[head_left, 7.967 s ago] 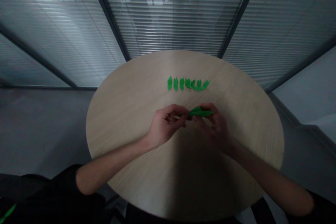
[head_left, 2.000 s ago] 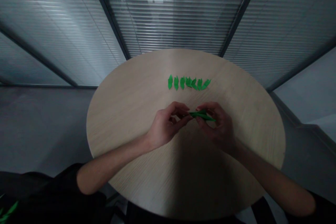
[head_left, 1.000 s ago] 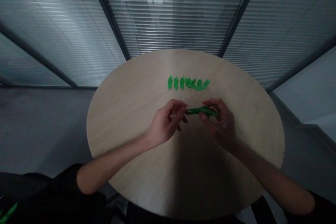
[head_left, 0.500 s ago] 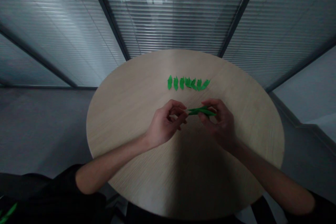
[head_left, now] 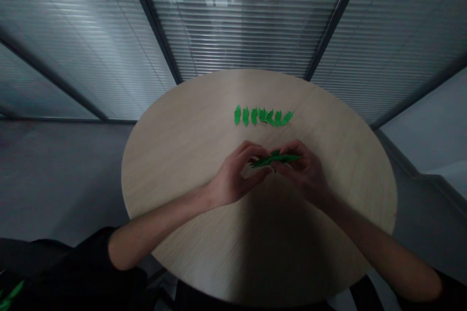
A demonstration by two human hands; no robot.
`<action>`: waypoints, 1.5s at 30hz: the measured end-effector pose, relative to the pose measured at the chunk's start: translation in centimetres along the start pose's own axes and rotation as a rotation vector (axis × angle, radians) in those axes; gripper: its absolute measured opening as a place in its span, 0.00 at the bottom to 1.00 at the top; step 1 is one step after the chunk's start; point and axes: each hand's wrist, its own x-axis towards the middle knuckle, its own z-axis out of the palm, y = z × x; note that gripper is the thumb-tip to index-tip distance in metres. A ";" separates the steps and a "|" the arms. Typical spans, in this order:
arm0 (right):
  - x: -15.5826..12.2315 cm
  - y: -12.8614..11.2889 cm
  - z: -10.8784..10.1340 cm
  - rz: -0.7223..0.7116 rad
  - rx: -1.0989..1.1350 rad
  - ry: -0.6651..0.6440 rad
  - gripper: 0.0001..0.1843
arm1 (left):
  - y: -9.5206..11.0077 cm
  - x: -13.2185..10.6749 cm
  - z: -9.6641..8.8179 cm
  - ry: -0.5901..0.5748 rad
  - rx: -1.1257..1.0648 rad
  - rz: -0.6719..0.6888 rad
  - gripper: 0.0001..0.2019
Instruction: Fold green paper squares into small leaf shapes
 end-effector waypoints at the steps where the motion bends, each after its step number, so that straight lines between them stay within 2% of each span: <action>1: 0.0 0.0 -0.1 0.000 0.000 -0.018 0.16 | 0.0 0.0 0.1 0.004 -0.016 -0.015 0.12; 8: 0.0 -0.2 0.2 -0.023 -0.045 -0.031 0.15 | 0.2 -0.1 0.1 0.057 0.046 -0.007 0.08; 17: -0.3 -0.2 0.2 -0.065 -0.078 -0.036 0.12 | 0.3 -0.1 0.1 0.022 -0.019 -0.048 0.04; 22: -0.4 -0.4 0.0 -0.049 -0.061 -0.076 0.14 | 0.4 0.0 0.2 0.066 -0.089 -0.144 0.03; 29: -0.3 -0.3 0.3 -0.030 -0.009 -0.039 0.16 | 0.2 -0.2 0.4 0.100 -0.188 -0.279 0.05; 35: -0.3 -0.3 0.3 -0.011 -0.027 -0.029 0.17 | 0.3 -0.1 0.4 0.107 -0.121 -0.252 0.06; 45: -0.4 0.0 0.2 -0.025 -0.013 -0.037 0.19 | 0.1 -0.3 0.4 0.109 -0.219 -0.256 0.07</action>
